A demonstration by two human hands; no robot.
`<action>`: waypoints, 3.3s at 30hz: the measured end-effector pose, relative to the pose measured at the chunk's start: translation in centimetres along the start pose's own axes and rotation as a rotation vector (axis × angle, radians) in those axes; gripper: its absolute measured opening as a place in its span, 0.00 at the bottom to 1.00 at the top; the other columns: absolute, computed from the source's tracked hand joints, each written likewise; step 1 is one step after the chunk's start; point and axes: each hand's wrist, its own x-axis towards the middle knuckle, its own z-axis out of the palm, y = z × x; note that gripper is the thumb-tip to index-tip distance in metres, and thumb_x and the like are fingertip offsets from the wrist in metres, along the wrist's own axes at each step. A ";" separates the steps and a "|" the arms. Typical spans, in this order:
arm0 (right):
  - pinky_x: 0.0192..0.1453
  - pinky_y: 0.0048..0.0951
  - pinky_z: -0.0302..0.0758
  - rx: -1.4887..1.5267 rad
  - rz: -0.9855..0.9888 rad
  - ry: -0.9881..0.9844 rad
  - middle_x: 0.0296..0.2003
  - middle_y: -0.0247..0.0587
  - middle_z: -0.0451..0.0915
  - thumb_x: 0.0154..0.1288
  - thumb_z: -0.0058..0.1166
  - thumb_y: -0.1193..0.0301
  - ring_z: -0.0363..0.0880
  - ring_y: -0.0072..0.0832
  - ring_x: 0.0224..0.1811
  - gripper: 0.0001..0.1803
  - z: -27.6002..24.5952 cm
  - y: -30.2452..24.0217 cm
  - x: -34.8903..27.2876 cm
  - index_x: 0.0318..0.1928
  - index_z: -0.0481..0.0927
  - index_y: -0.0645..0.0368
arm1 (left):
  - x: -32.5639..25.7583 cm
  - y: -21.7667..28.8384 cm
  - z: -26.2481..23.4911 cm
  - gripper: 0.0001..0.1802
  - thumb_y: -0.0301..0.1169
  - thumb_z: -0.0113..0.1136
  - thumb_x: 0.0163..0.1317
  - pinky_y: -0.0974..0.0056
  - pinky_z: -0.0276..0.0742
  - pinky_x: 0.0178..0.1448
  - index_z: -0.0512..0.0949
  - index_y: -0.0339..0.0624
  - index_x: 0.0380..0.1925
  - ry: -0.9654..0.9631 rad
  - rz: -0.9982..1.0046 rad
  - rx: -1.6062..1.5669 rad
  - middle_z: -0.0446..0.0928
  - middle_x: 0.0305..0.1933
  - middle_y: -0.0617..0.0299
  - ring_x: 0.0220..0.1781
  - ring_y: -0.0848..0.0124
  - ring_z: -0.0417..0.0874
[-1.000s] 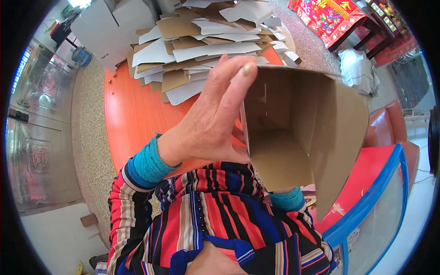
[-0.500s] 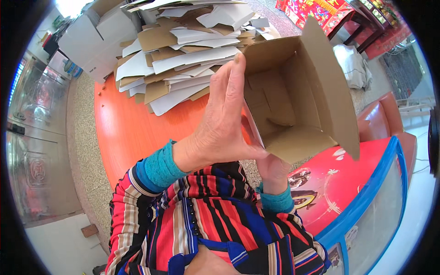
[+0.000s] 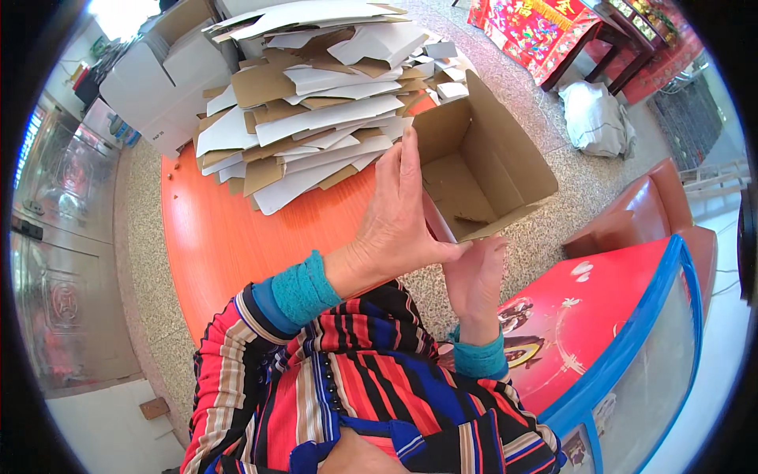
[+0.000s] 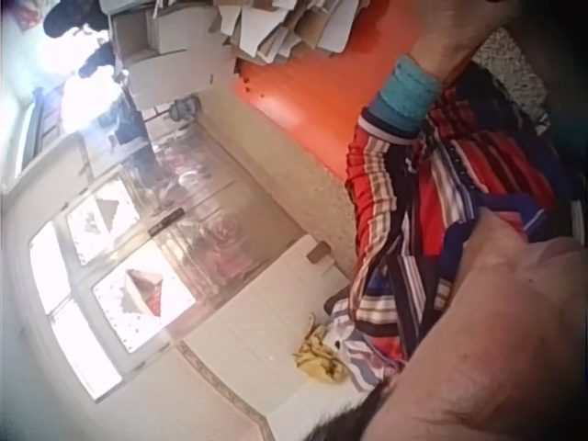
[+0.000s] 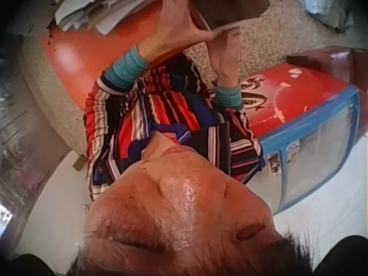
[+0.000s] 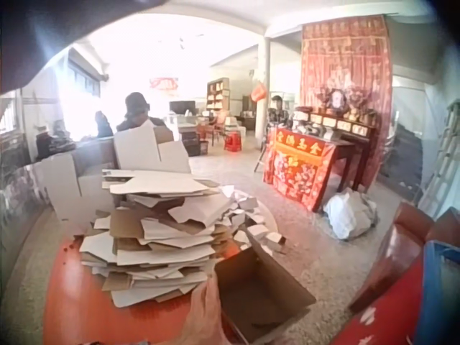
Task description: The person folds and assembles flat cardboard sheets into small boxes by hand, tucking in the flaps.
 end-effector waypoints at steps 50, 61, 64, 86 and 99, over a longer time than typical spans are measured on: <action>0.62 0.41 0.75 0.120 -0.400 0.163 0.60 0.43 0.74 0.63 0.53 0.62 0.76 0.36 0.59 0.31 -13.1 -3.3 1.0 0.66 0.66 0.54 | 3.2 3.3 8.1 0.14 0.28 0.66 0.48 0.56 0.77 0.44 0.71 0.39 0.33 -0.258 0.291 -0.086 0.52 0.68 0.24 0.46 0.44 0.78; 0.61 0.37 0.72 -0.341 -0.181 -0.147 0.62 0.48 0.69 0.58 0.59 0.71 0.73 0.35 0.58 0.37 -5.2 -1.1 0.6 0.67 0.58 0.59 | -1.1 2.5 -5.9 0.10 0.24 0.64 0.42 0.62 0.76 0.34 0.72 0.40 0.24 -0.231 0.269 0.142 0.62 0.67 0.35 0.41 0.54 0.81; 0.62 0.37 0.71 -0.340 -0.025 -0.240 0.63 0.49 0.67 0.56 0.60 0.74 0.72 0.36 0.60 0.39 -2.5 -0.6 0.2 0.67 0.57 0.60 | -2.3 2.7 -9.5 0.10 0.24 0.64 0.41 0.63 0.76 0.34 0.72 0.40 0.24 -0.249 0.225 0.165 0.64 0.67 0.39 0.44 0.54 0.81; 0.74 0.46 0.55 -0.886 -0.288 -0.560 0.70 0.56 0.54 0.61 0.58 0.54 0.54 0.46 0.72 0.44 3.7 1.7 -0.2 0.70 0.56 0.65 | -6.6 3.0 -12.6 0.14 0.33 0.67 0.41 0.61 0.69 0.25 0.72 0.40 0.24 -0.346 0.057 0.534 0.73 0.48 0.42 0.25 0.58 0.75; 0.69 0.44 0.63 -0.487 0.265 0.016 0.68 0.50 0.62 0.50 0.68 0.53 0.62 0.41 0.68 0.49 -5.2 2.1 -1.8 0.69 0.60 0.61 | -6.4 5.1 -11.9 0.11 0.30 0.62 0.46 0.63 0.67 0.27 0.75 0.42 0.30 -0.291 0.324 0.414 0.70 0.30 0.59 0.25 0.65 0.72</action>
